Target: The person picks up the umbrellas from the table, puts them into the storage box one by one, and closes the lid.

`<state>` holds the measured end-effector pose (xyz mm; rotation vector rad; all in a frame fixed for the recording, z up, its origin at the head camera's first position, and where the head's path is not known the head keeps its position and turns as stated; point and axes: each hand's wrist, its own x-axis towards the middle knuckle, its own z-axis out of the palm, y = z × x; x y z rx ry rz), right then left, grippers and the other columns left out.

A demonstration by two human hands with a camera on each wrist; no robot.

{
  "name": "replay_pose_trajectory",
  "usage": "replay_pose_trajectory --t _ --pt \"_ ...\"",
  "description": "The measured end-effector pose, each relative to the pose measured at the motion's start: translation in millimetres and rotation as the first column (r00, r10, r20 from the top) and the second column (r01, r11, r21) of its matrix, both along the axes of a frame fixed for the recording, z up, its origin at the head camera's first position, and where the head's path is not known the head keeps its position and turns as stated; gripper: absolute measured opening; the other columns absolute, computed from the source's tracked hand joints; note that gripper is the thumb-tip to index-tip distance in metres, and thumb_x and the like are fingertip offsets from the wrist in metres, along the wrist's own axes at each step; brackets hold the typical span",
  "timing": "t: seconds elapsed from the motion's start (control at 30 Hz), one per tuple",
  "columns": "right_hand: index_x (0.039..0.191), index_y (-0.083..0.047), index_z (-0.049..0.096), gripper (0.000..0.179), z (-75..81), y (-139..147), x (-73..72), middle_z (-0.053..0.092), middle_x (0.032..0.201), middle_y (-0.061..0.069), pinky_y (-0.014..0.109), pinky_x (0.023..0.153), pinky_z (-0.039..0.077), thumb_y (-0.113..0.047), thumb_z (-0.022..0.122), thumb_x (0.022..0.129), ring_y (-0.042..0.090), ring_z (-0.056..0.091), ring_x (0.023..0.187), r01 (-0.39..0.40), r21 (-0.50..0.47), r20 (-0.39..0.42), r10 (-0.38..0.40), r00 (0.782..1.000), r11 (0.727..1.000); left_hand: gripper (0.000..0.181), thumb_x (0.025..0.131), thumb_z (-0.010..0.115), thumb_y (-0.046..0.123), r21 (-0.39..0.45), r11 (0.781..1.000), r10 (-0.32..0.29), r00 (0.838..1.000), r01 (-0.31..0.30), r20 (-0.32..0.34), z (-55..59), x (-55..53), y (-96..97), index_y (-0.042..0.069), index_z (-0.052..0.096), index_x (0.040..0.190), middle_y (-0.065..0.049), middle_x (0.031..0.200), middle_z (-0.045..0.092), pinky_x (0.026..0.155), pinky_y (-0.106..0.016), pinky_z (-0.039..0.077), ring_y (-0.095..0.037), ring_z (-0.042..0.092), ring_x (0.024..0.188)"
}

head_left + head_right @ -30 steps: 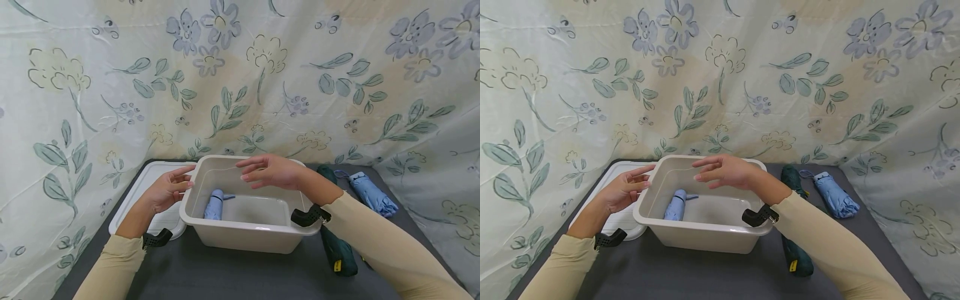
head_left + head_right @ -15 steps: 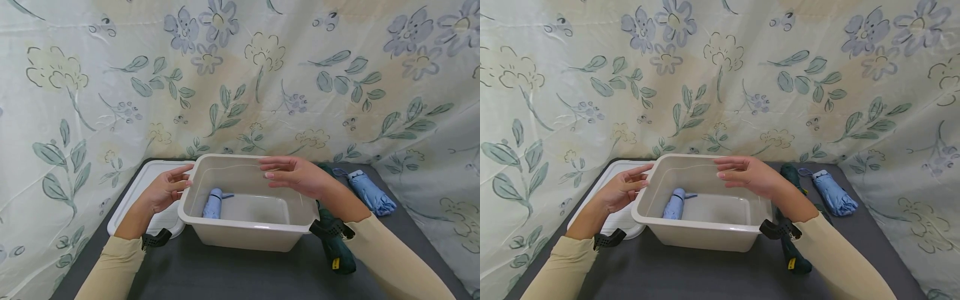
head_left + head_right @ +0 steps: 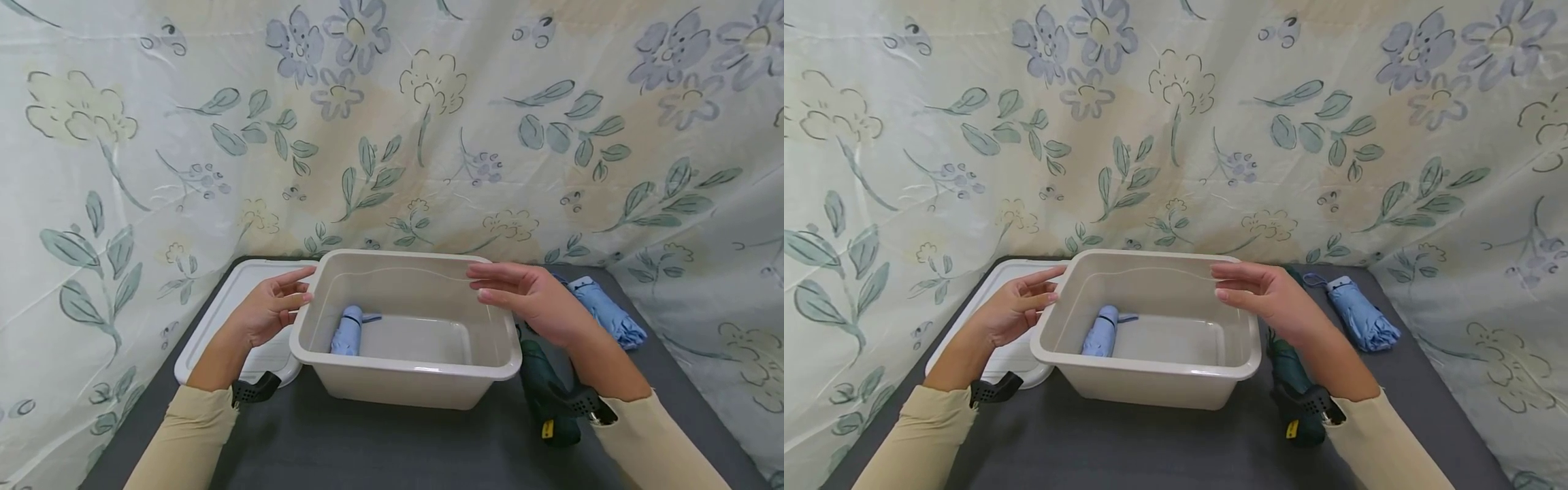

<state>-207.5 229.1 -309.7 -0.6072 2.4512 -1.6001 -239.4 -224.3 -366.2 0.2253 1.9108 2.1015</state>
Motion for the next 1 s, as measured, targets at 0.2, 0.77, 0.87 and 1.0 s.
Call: replay_pose_trajectory --t 0.2,0.77,0.87,1.0 --pt "0.144 -0.009 0.059 0.046 -14.5 21 8.6 0.067 0.138 -0.005 0.02 0.096 0.055 -0.023 0.067 0.101 0.009 0.067 0.123 0.096 -0.071 -0.067 -0.101 0.993 0.993 0.069 0.1 0.064 0.004 0.008 1.0 0.001 1.0 -0.001 0.003 0.0 -1.2 -0.6 0.006 0.031 0.16 0.0 0.108 0.068 0.079 -0.026 0.063 -0.011 0.072 0.093" --pt "0.146 -0.004 0.054 0.044 -47.2 76 22.7 0.066 0.131 -0.021 0.009 0.091 0.051 -0.013 0.06 0.104 -0.005 0.066 0.113 0.201 -0.071 -0.122 -0.209 0.97 0.977 0.07 0.099 0.066 0.006 0.025 1.0 0.007 1.0 -0.008 0.019 2.0 0.6 0.1 0.006 0.032 0.16 -0.001 0.109 0.067 0.082 -0.028 0.063 -0.012 0.072 0.094" --pt "0.147 -0.007 0.054 0.045 -52.8 84 25.6 0.065 0.133 -0.021 0.008 0.089 0.05 -0.018 0.061 0.104 -0.008 0.064 0.115 0.257 0.004 -0.141 -0.254 0.957 0.966 0.07 0.099 0.066 0.006 0.024 1.0 0.006 1.0 -0.007 0.021 1.4 0.8 0.1 0.007 0.032 0.16 -0.001 0.109 0.067 0.082 -0.028 0.063 -0.012 0.073 0.094" --pt "0.148 -0.01 0.055 0.047 -58.8 93 29.6 0.063 0.134 -0.023 0.006 0.086 0.048 -0.025 0.063 0.103 -0.013 0.059 0.117 0.306 0.072 -0.151 -0.293 0.944 0.949 0.071 0.099 0.066 0.007 0.018 1.0 0.007 1.0 -0.008 0.018 1.1 1.9 0.2 0.007 0.032 0.161 -0.001 0.109 0.067 0.083 -0.029 0.063 -0.012 0.073 0.095"
